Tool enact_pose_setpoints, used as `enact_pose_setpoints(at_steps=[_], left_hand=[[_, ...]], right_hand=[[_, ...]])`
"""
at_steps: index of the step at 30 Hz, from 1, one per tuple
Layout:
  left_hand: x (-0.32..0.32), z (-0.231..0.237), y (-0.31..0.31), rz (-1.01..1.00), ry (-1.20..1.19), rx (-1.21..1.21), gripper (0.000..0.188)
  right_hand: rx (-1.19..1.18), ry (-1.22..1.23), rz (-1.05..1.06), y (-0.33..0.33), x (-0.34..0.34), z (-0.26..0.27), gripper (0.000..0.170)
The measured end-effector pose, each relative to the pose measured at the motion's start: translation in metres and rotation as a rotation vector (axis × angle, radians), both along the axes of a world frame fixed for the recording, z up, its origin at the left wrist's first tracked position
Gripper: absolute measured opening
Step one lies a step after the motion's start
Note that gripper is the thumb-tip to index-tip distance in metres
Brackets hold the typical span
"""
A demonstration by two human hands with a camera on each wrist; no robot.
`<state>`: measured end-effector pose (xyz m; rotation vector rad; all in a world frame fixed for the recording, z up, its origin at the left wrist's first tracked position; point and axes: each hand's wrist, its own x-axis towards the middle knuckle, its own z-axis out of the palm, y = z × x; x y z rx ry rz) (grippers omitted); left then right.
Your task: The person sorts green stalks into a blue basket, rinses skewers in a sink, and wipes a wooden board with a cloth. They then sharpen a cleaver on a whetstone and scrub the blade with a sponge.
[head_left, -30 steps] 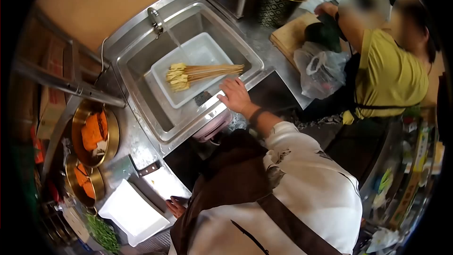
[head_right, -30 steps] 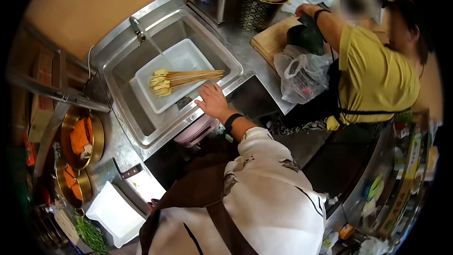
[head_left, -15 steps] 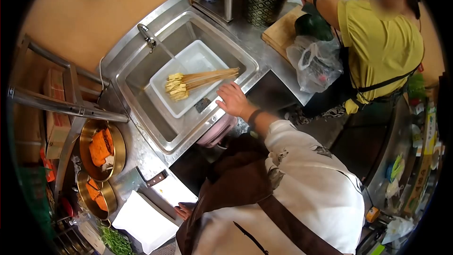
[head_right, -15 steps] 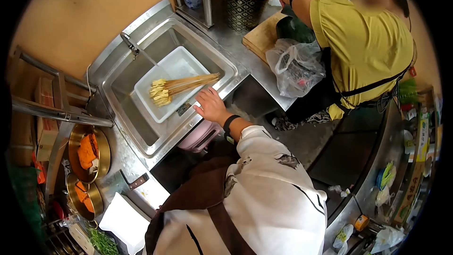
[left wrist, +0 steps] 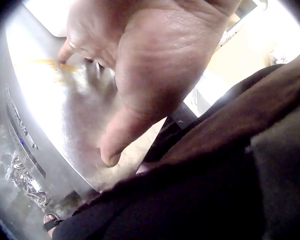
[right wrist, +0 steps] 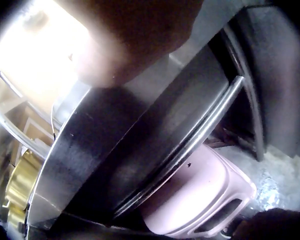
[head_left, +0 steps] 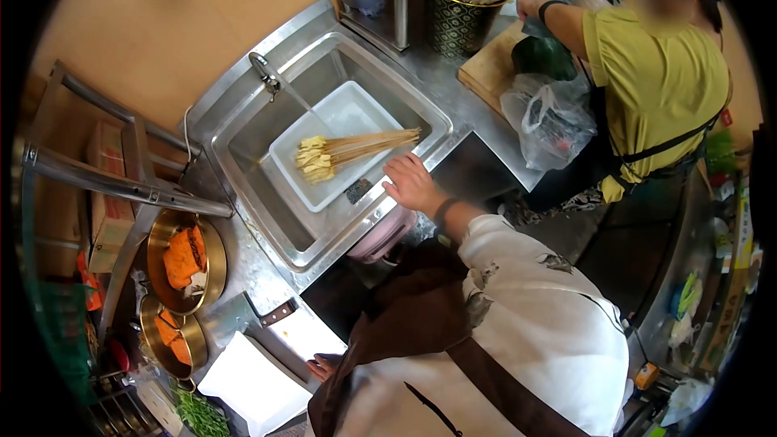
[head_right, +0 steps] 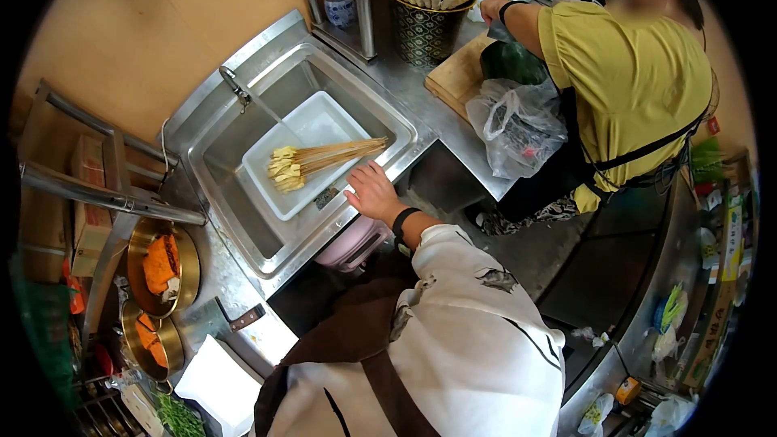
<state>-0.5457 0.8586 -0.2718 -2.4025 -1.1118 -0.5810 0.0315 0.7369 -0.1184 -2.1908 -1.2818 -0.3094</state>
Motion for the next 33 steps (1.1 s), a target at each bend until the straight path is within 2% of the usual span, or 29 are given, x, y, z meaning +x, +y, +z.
enact_pose_setpoints(at_steps=[5,8,9,10,11,12,13,15,21,27,33], left_hand=[[0.002,0.006,0.000,-0.023,0.009,0.011,0.034],[-0.017,0.013,-0.036,0.039,0.036,-0.003,0.034],[-0.007,0.026,-0.047,0.250,-0.021,-0.371,0.042],[-0.001,0.036,-0.050,0.098,0.068,-0.107,0.052],[-0.002,0.043,-0.051,0.148,0.117,-0.257,0.061],[0.033,0.104,-0.063,0.378,0.115,-0.750,0.063],[0.056,0.139,-0.060,0.498,0.237,-0.914,0.064],[0.068,0.151,-0.061,0.538,0.268,-0.925,0.063],[0.080,0.171,-0.062,0.494,0.244,-0.924,0.062],[0.078,0.168,-0.061,0.472,0.278,-0.874,0.063],[0.085,0.175,-0.057,0.494,0.289,-0.950,0.072]], right_hand=[[0.013,-0.011,0.017,0.000,-0.001,0.002,0.031],[-0.046,-0.008,0.004,0.004,0.002,-0.009,0.031],[-0.056,0.010,0.000,0.005,0.002,-0.007,0.032],[-0.046,-0.027,0.002,0.006,0.003,-0.014,0.032],[-0.075,0.007,0.016,0.007,0.002,-0.005,0.032],[-0.099,-0.017,-0.004,0.009,0.002,-0.007,0.032],[-0.087,-0.004,0.012,0.010,0.002,-0.003,0.031],[-0.066,-0.006,0.008,0.011,-0.001,0.000,0.029],[-0.062,-0.020,0.018,0.012,-0.004,0.001,0.029],[-0.077,-0.032,0.022,0.013,-0.003,0.001,0.029],[-0.102,-0.045,0.023,0.013,-0.001,0.001,0.029]])
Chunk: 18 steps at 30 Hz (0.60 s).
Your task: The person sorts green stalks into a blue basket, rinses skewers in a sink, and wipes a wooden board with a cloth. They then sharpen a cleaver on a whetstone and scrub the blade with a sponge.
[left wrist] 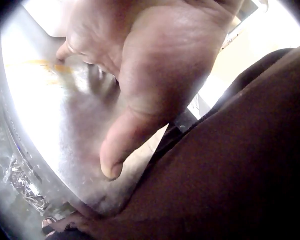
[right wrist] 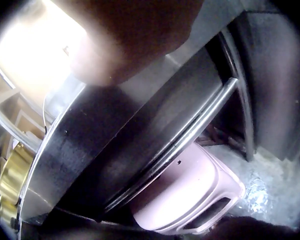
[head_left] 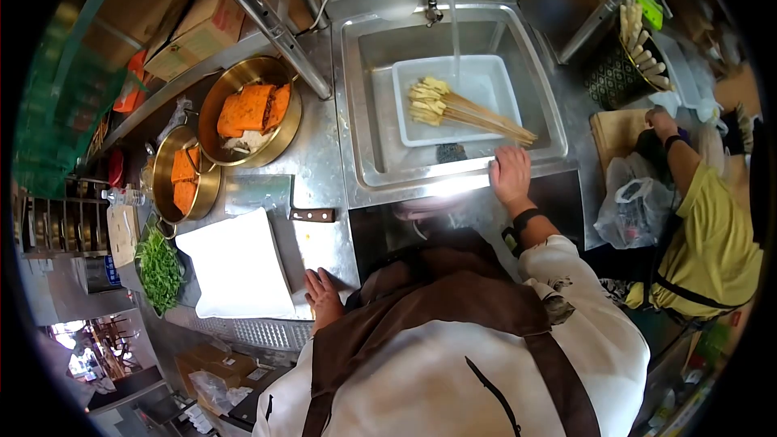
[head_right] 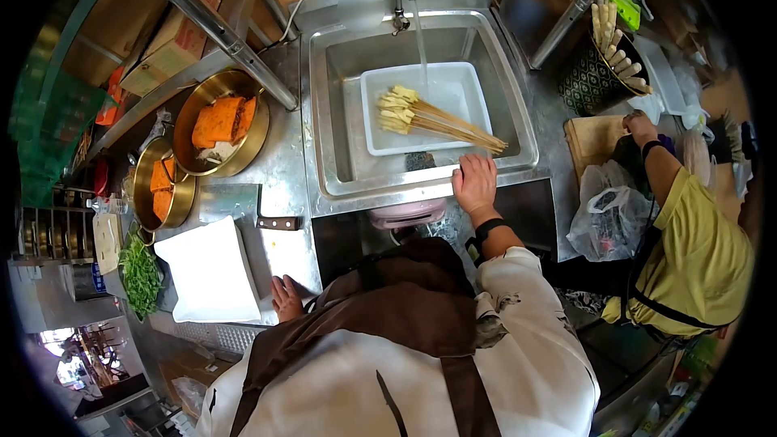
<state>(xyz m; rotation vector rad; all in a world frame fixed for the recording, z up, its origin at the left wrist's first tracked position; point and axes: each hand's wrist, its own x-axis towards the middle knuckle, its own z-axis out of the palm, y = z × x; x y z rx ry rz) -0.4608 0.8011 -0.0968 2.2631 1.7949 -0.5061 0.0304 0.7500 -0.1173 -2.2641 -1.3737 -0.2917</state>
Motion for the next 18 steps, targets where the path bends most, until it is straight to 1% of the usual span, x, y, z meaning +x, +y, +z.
enact_pose_setpoints(at_steps=[1,3,5,10,12,13,15,16,18], left_hand=[[-0.004,-0.008,0.000,-0.001,0.002,0.003,0.075],[0.000,0.000,0.002,-0.004,0.004,0.003,0.077],[0.007,0.012,0.002,0.037,-0.023,-0.066,0.078],[0.003,0.002,0.006,0.038,-0.027,-0.071,0.082],[0.010,0.018,0.007,0.082,-0.066,-0.123,0.085],[0.009,0.015,0.007,0.081,-0.067,-0.122,0.085],[0.008,0.011,0.008,0.090,-0.074,-0.108,0.091],[0.007,0.010,0.008,0.096,-0.075,-0.106,0.091],[0.010,0.016,0.008,0.099,-0.073,-0.124,0.098]], right_hand=[[0.001,-0.004,0.000,0.000,0.000,0.000,0.029],[-0.016,-0.007,-0.006,0.000,-0.001,0.001,0.028],[-0.020,-0.002,-0.006,0.001,-0.001,0.001,0.029],[-0.027,0.007,-0.018,-0.001,-0.001,0.002,0.030],[-0.028,0.018,-0.011,-0.001,-0.002,0.002,0.030],[-0.028,0.017,-0.012,-0.001,-0.002,0.003,0.030],[-0.022,0.015,-0.010,-0.001,-0.002,0.003,0.029],[-0.019,0.015,-0.005,0.000,-0.002,0.003,0.029],[-0.023,0.028,-0.007,0.000,-0.002,0.004,0.029]])
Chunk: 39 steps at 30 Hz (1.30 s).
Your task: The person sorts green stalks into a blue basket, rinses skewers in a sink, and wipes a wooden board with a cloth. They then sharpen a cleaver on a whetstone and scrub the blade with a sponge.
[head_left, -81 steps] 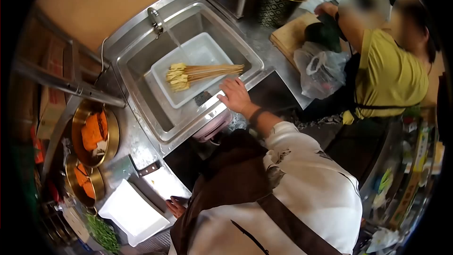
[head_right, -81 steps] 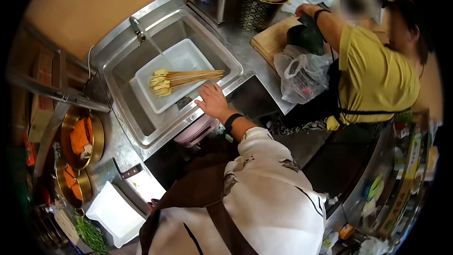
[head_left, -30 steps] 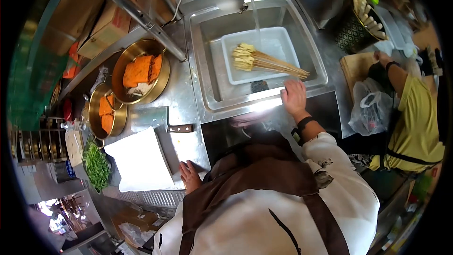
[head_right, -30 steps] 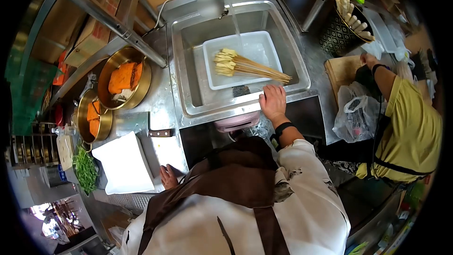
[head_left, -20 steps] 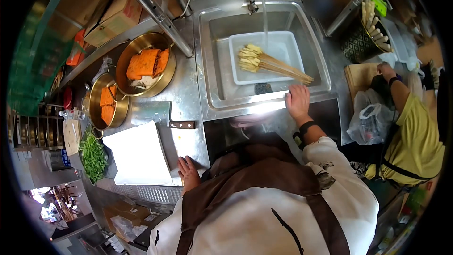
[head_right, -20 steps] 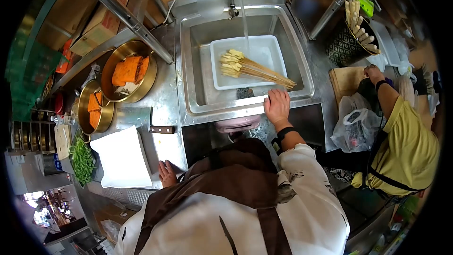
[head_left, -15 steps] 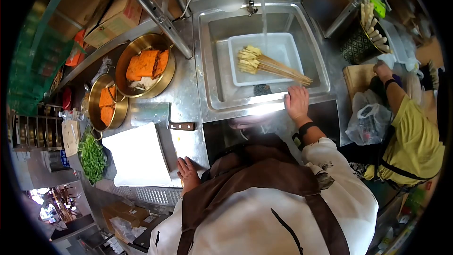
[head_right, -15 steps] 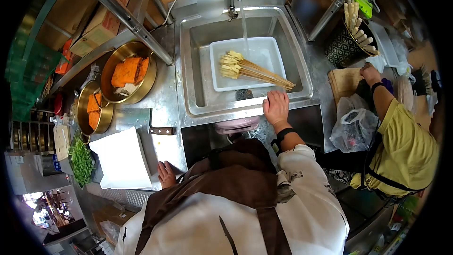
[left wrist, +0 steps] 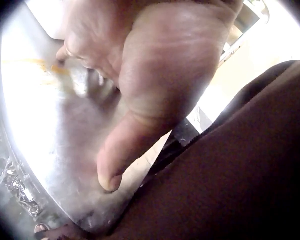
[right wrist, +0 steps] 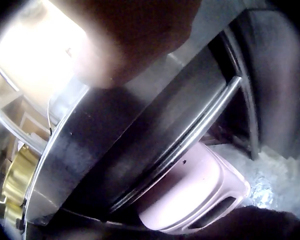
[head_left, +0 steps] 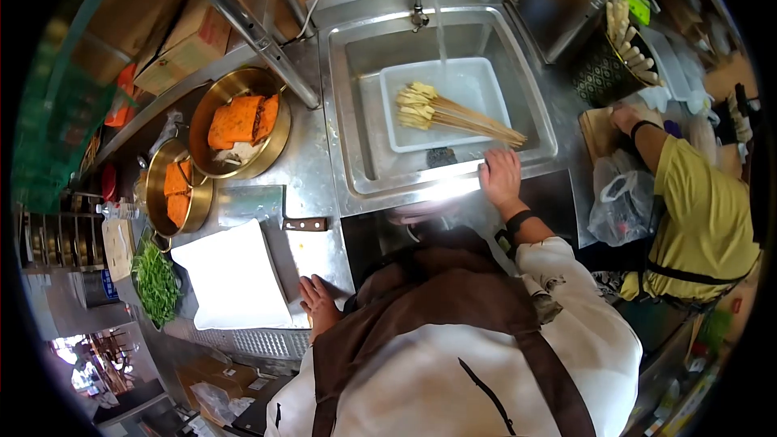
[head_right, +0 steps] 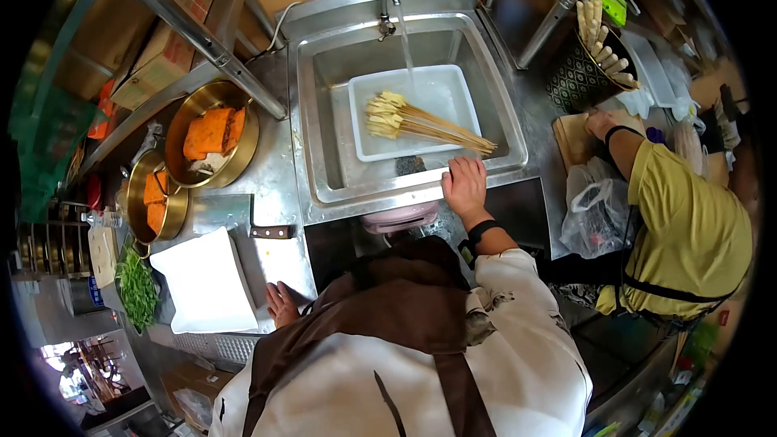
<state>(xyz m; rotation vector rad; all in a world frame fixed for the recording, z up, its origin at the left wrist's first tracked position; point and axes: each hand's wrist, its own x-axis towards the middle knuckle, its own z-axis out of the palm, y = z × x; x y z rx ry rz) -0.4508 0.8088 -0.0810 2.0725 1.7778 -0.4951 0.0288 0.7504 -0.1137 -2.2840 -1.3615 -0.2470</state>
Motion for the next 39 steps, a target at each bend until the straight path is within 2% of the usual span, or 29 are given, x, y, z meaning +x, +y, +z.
enact_pose_setpoints(at_steps=[4,9,11,12,17,18,22,26,39], left_hand=[[-0.002,-0.003,-0.003,-0.012,0.000,0.046,0.107],[0.006,0.015,0.000,0.012,-0.064,0.001,0.120],[-0.003,0.006,-0.003,0.002,-0.172,0.072,0.126],[-0.004,0.007,-0.002,-0.005,-0.161,0.047,0.127],[0.003,0.031,0.001,0.043,-0.156,-0.003,0.119],[0.003,0.020,-0.002,0.042,-0.075,0.025,0.127],[0.005,0.035,-0.003,0.086,-0.100,-0.005,0.125],[0.005,0.029,-0.006,0.082,-0.113,0.022,0.123],[0.005,0.036,-0.003,0.108,-0.136,-0.018,0.123]], right_hand=[[-0.001,-0.004,0.003,0.000,0.001,-0.003,0.029],[0.027,-0.015,0.026,0.002,-0.001,0.002,0.027],[-0.027,-0.021,0.082,0.003,0.004,0.000,0.023],[0.057,-0.057,0.118,0.004,0.002,-0.004,0.024],[-0.024,-0.116,0.138,0.000,0.007,-0.031,0.034],[-0.018,-0.110,0.120,0.000,0.007,-0.033,0.035],[-0.070,-0.131,0.104,-0.001,0.004,-0.035,0.037],[-0.138,-0.150,0.066,-0.001,0.014,-0.044,0.038],[-0.079,-0.140,0.077,-0.001,0.013,-0.045,0.040]])
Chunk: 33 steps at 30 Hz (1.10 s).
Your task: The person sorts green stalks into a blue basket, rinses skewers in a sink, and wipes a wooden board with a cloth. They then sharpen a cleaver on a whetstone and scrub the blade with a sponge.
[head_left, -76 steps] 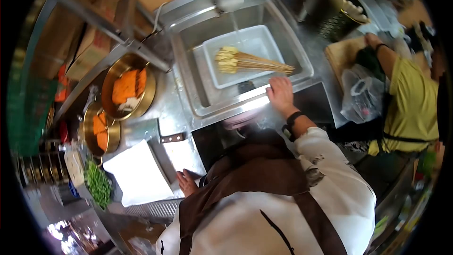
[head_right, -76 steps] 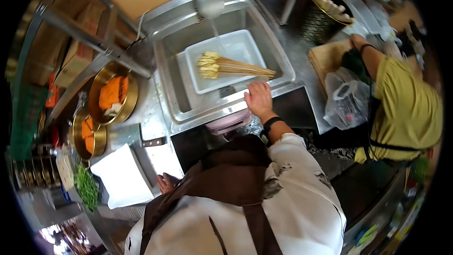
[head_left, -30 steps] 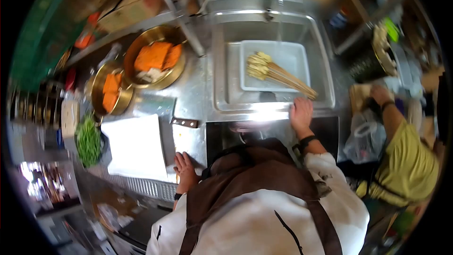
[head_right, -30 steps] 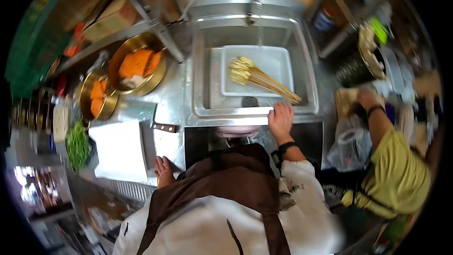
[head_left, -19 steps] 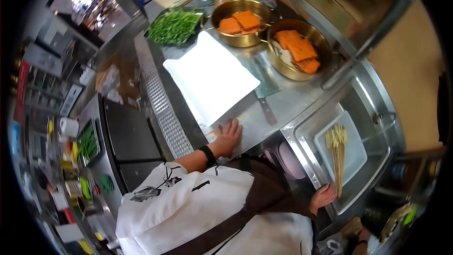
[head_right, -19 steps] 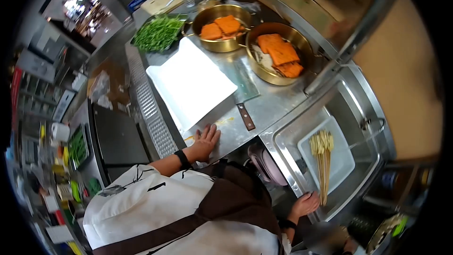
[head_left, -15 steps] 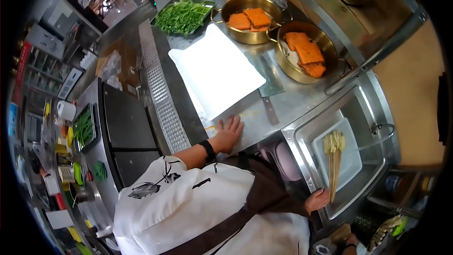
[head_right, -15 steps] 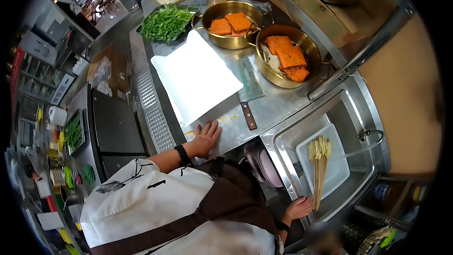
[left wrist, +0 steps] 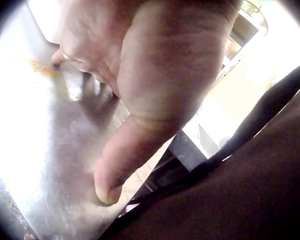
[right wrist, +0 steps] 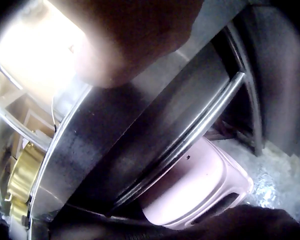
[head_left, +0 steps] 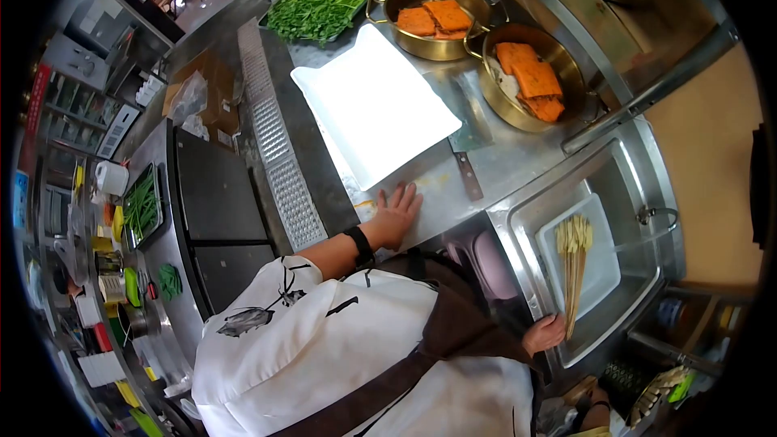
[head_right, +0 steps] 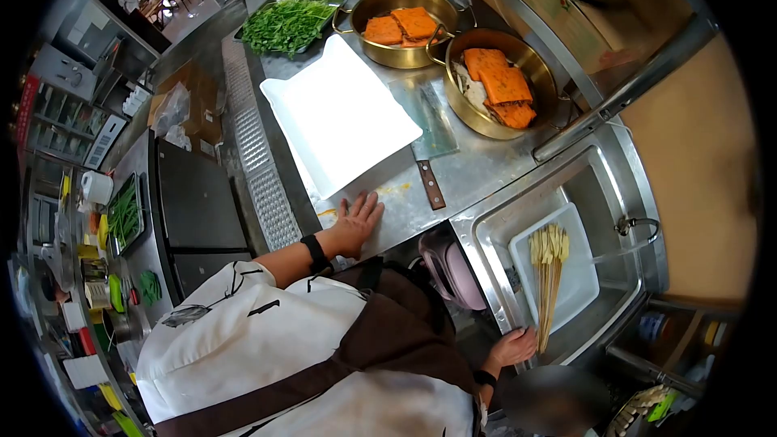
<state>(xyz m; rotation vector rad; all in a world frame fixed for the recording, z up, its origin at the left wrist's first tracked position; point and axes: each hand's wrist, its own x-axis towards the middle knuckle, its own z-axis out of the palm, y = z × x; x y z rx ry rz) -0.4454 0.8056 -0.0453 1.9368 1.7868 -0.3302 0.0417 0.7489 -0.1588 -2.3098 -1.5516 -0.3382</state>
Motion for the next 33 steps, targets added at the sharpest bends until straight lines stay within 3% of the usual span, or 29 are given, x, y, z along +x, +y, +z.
enact_pose_setpoints(at_steps=[25,33], left_hand=[[-0.002,-0.006,0.000,-0.006,0.003,0.040,0.130],[-0.002,0.004,0.000,0.006,-0.040,0.001,0.112]], right_hand=[[0.004,0.008,-0.023,0.001,-0.007,0.006,0.037],[0.045,0.013,0.011,0.001,-0.005,0.002,0.038]])
